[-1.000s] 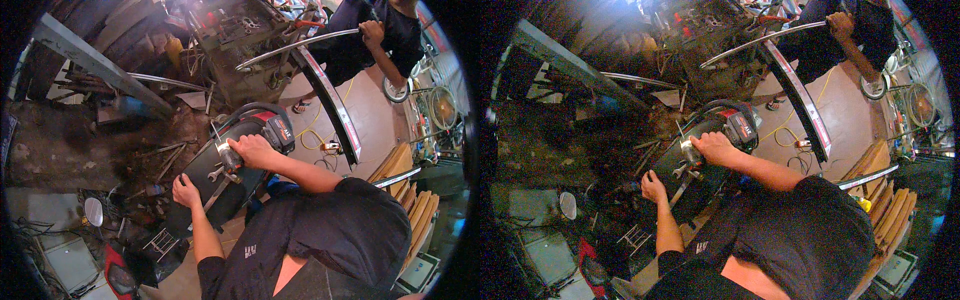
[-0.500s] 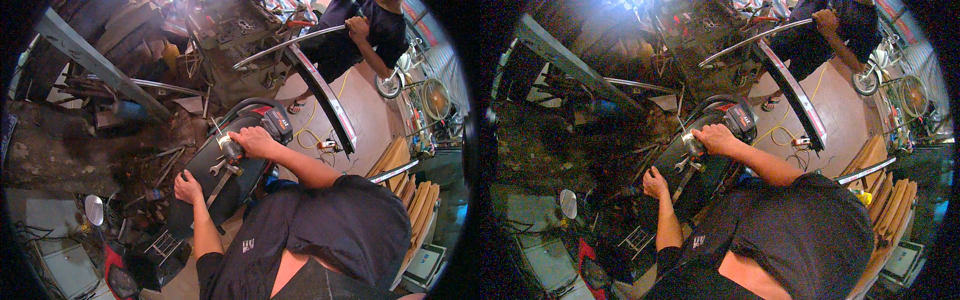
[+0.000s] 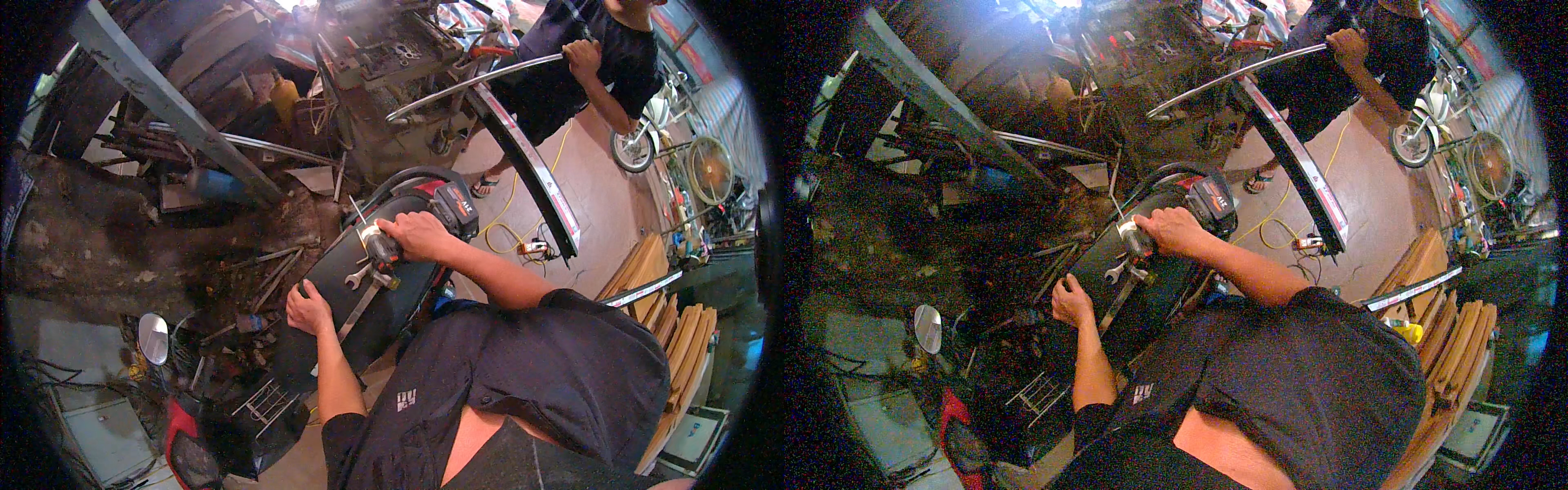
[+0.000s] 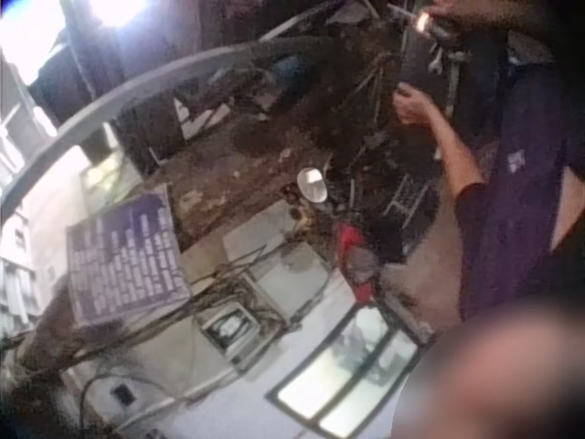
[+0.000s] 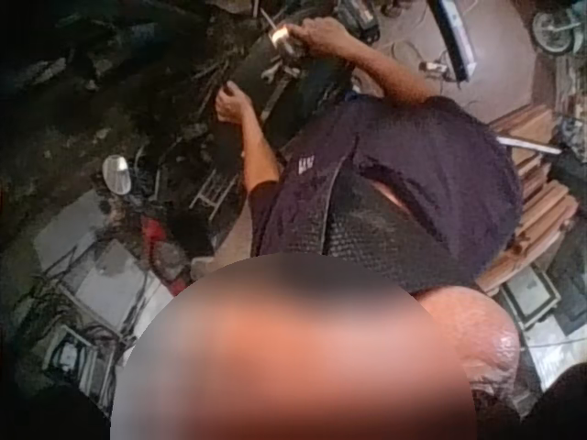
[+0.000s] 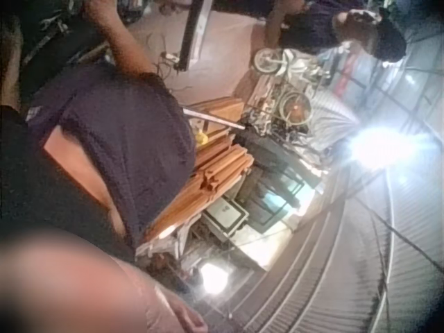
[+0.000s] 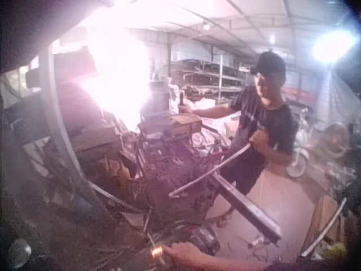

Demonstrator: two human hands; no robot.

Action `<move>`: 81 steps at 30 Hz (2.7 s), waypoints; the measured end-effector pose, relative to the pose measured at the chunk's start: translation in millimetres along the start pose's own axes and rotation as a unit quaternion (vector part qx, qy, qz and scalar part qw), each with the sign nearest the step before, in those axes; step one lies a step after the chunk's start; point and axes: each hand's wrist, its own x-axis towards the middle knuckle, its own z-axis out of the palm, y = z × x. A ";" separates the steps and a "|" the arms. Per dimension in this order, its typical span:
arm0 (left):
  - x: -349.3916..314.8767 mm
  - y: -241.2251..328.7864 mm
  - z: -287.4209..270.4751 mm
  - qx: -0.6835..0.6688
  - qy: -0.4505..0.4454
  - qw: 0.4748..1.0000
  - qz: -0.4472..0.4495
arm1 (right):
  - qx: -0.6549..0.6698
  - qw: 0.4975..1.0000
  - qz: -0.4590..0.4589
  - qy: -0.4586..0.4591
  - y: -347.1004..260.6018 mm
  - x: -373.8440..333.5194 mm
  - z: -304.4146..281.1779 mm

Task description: The person uses a cordless impact driver to tighten or loosen fasteners on a large piece of machinery. A coworker stands nearby and assists by holding a metal bar. The person continues working on the machinery throughout the clip.

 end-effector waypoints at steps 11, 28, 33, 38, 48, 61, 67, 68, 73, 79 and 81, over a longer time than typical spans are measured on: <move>0.5 0.2 -0.2 -0.001 -0.005 1.000 -0.001 | -0.006 1.000 -0.004 -0.001 2.3 -0.2 3.5; -0.3 0.5 0.2 0.002 0.000 1.000 -0.001 | -0.001 1.000 -0.004 0.003 1.4 -0.3 2.8; -0.7 -0.5 -0.5 0.003 0.000 1.000 0.004 | -0.006 1.000 -0.014 0.018 2.3 -0.2 4.4; -0.2 0.2 -0.5 -0.001 -0.004 1.000 0.000 | 0.003 1.000 -0.010 0.002 2.1 0.2 0.6; 1.9 0.7 -0.8 0.000 -0.018 1.000 -0.003 | -0.014 1.000 -0.005 -0.004 -0.2 -0.4 -2.4; 2.0 0.0 1.5 0.013 -0.021 1.000 -0.010 | -0.002 1.000 -0.004 0.000 -0.8 -1.5 -3.6; 1.9 -2.8 5.4 0.009 -0.012 1.000 -0.004 | 0.003 1.000 0.000 0.002 -0.1 -0.2 -1.0; 2.0 -3.2 6.0 0.008 -0.011 1.000 -0.004 | 0.006 1.000 -0.001 0.007 0.2 -0.1 -0.3; 1.6 -3.6 6.8 0.008 -0.006 1.000 -0.001 | 0.008 1.000 -0.003 0.008 1.2 -0.6 0.9; 2.5 -2.1 3.8 0.008 -0.023 1.000 -0.008 | 0.003 1.000 0.001 0.004 -0.1 -1.2 -0.4; 2.4 -1.4 2.9 0.014 -0.024 1.000 -0.011 | 0.000 1.000 0.005 -0.001 -0.4 -0.8 -0.5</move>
